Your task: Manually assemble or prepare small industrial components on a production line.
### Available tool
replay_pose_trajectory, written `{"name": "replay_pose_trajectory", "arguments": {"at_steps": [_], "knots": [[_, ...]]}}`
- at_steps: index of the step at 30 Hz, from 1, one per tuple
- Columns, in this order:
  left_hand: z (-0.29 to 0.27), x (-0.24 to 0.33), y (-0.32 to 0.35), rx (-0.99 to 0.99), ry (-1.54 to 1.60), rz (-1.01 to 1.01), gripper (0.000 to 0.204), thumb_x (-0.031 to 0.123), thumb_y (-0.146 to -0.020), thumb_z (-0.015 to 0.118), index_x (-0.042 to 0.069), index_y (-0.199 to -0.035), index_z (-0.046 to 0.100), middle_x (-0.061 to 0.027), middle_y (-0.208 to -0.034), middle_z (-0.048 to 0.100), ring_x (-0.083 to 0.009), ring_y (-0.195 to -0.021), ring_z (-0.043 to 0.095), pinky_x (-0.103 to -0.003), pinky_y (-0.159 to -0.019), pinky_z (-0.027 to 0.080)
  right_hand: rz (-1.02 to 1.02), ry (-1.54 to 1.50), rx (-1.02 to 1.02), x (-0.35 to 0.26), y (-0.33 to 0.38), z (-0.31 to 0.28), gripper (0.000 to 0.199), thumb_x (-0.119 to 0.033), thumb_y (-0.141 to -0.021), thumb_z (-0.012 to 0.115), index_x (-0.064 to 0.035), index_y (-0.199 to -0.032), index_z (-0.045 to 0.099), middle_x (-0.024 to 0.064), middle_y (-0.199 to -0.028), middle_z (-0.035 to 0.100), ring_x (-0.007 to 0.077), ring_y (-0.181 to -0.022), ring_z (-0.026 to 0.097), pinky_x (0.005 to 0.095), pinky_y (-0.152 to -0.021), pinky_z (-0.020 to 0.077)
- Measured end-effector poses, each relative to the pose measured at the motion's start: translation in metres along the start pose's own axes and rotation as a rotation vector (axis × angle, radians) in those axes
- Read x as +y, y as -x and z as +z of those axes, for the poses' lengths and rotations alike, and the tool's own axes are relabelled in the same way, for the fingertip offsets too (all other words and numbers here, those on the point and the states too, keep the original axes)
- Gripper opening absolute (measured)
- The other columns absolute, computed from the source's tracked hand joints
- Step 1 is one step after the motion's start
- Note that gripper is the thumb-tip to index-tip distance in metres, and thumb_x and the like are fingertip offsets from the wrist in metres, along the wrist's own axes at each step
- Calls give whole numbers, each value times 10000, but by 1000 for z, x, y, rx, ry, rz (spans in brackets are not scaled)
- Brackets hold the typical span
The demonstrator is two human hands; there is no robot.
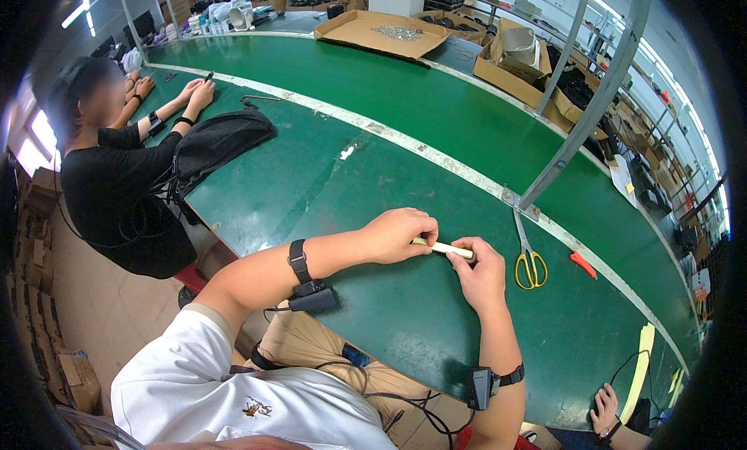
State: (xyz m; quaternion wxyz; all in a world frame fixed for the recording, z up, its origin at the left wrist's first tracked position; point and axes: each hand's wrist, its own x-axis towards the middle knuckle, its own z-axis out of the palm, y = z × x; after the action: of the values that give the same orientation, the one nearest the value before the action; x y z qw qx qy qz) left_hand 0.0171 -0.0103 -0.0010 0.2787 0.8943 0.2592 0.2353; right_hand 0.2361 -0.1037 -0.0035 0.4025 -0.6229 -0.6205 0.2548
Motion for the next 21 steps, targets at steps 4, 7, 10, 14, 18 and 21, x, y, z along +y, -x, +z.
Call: {"name": "replay_pose_trajectory", "arguments": {"at_steps": [4, 7, 10, 14, 18, 21], "knots": [[0, 0, 0, -1, 6, -5, 150, 165, -873, 765, 92, -938, 652, -81, -910, 664, -299, -931, 654, -443, -793, 514, 8, 4, -3, -1, 0, 0, 178, -49, -881, 798, -2, -1033, 719, 77, -891, 727, 131, -731, 677, 290, -675, 532], [0, 0, 0, 4, 5, 4, 147, 161, -874, 764, 92, -938, 651, -81, -910, 663, -303, -933, 653, -445, -799, 514, -9, -2, 0, -2, 0, -1, 175, -47, -883, 796, -1, -1033, 719, 78, -887, 727, 130, -732, 681, 290, -674, 532], [0, -1, 1, 4, 9, 5, 147, 161, -874, 763, 92, -939, 652, -80, -911, 663, -307, -937, 653, -447, -804, 514, 0, 4, -2, -3, 1, 0, 173, -46, -885, 795, 0, -1034, 718, 79, -888, 727, 131, -734, 683, 288, -674, 533], [0, -1, 1, 4, 11, 4, 149, 162, -872, 766, 92, -938, 652, -80, -912, 664, -308, -938, 653, -448, -803, 513, 6, -5, -4, -2, 0, 0, 173, -46, -887, 795, 2, -1034, 718, 78, -889, 728, 130, -737, 684, 288, -675, 534], [1, -1, 0, 3, 5, 6, 155, 164, -870, 771, 92, -938, 652, -80, -914, 666, -307, -936, 653, -449, -802, 513, 18, 1, -6, -5, 1, -1, 173, -42, -887, 794, 3, -1036, 716, 77, -897, 728, 131, -744, 687, 288, -684, 539], [1, -1, 0, 3, 7, 7, 156, 166, -870, 772, 92, -938, 652, -79, -915, 666, -307, -936, 653, -450, -803, 513, 21, 6, -6, -5, 0, 0, 173, -40, -887, 794, 3, -1036, 716, 79, -906, 728, 132, -748, 688, 288, -690, 542]]}}
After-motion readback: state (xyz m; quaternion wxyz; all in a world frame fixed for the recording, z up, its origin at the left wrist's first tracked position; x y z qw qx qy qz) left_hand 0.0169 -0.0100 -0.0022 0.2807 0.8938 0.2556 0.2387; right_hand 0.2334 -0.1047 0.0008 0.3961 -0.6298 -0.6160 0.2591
